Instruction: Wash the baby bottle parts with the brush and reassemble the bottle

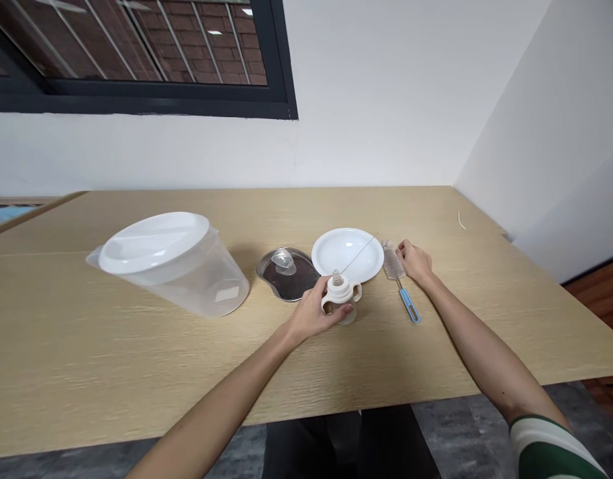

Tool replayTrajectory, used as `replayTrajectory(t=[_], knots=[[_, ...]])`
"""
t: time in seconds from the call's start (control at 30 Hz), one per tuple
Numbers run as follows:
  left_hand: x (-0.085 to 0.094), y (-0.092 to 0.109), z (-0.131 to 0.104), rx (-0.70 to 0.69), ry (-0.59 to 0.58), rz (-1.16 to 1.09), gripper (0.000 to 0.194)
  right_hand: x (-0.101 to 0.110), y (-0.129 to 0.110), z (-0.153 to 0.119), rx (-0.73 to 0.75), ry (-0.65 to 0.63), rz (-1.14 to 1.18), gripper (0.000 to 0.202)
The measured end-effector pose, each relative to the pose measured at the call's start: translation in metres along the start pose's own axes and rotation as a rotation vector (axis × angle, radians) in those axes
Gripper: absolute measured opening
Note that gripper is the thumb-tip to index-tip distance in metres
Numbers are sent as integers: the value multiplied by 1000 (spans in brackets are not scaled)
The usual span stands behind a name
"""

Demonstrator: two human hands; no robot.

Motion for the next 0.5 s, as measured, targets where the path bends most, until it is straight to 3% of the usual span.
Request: replayTrajectory(t=[0.5], knots=[[-1, 9, -4, -134, -64, 5, 65, -1, 2, 1, -7, -9, -2, 31]])
Point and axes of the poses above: each hand's wrist, its own z-axis towards the middle knuckle, its own x-axis out of the back of the hand, y = z × x, the point moved 6 cm from there along z, towards the middle knuckle, and after that the axes turned 14 degrees about y, right-handed, at the moved point
